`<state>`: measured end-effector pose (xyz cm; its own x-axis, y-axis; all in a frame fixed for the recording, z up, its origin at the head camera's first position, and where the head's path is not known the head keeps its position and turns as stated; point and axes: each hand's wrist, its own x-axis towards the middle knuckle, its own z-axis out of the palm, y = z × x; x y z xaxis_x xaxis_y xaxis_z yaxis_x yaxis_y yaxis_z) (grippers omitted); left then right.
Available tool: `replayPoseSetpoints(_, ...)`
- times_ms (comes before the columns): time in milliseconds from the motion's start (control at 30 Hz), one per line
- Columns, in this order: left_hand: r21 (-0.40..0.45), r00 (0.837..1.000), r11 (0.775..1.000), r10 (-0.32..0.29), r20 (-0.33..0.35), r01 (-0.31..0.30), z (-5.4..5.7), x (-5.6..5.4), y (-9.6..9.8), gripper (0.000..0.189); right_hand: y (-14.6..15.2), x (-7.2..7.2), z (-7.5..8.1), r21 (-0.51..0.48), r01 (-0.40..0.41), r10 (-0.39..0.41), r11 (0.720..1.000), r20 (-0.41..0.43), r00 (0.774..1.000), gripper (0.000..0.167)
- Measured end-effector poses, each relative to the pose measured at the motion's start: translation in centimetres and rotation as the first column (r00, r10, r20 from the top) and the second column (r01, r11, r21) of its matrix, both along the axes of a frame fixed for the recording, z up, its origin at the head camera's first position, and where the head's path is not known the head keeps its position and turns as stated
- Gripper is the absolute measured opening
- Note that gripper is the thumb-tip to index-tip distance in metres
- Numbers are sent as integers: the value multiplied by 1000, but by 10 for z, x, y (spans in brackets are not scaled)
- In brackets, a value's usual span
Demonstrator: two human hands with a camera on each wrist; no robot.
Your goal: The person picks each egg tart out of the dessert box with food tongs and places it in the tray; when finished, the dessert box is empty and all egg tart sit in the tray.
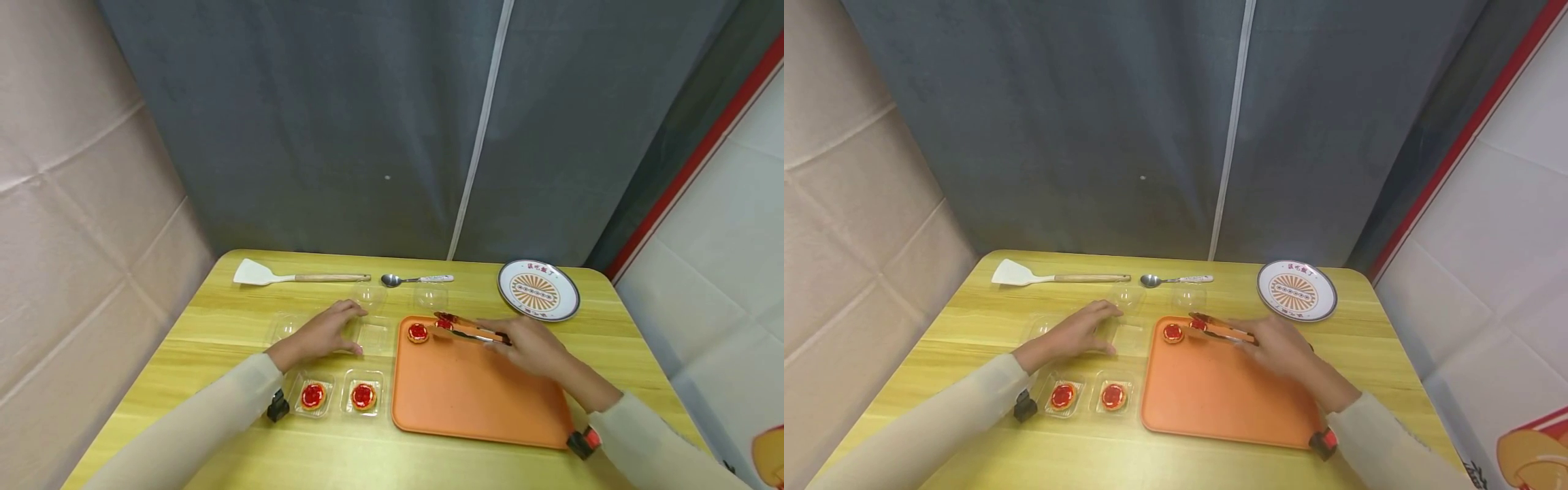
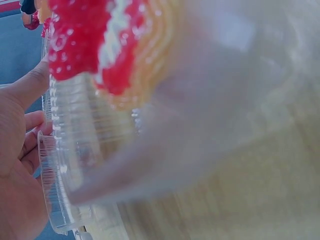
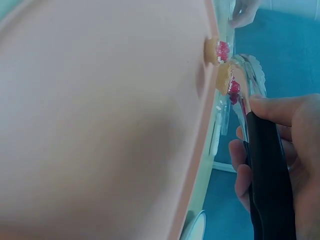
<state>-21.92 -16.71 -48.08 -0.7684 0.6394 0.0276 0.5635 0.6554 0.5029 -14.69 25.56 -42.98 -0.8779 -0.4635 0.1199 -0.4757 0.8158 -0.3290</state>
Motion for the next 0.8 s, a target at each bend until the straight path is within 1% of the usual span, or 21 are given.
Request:
replayPoseSetpoints(100, 1, 1000, 1000, 1, 2, -1, -1, 0, 0, 87, 2, 0, -5, 6, 7, -7, 1000, 1, 1000, 44)
replayPoseSetpoints(333, -2, 1000, 1000, 9, 5, -9, 0, 0, 0, 87, 4, 2, -12, -1, 9, -9, 1000, 38, 999, 43)
replayPoseSetpoints(500, -2, 1000, 1000, 19, 13, -19, 0, 2, -1, 87, 4, 3, -13, -13, 0, 0, 1000, 24, 1000, 43)
replayPoseSetpoints(600, -18, 1000, 999, 26, 12, -26, 0, 2, -1, 88, 3, 4, -14, -6, -1, 1, 1000, 18, 1000, 43)
replayPoseSetpoints(800, -43, 1000, 999, 18, -3, -18, 0, 2, -2, 91, 4, 4, -12, -9, 0, 0, 1000, 38, 999, 44)
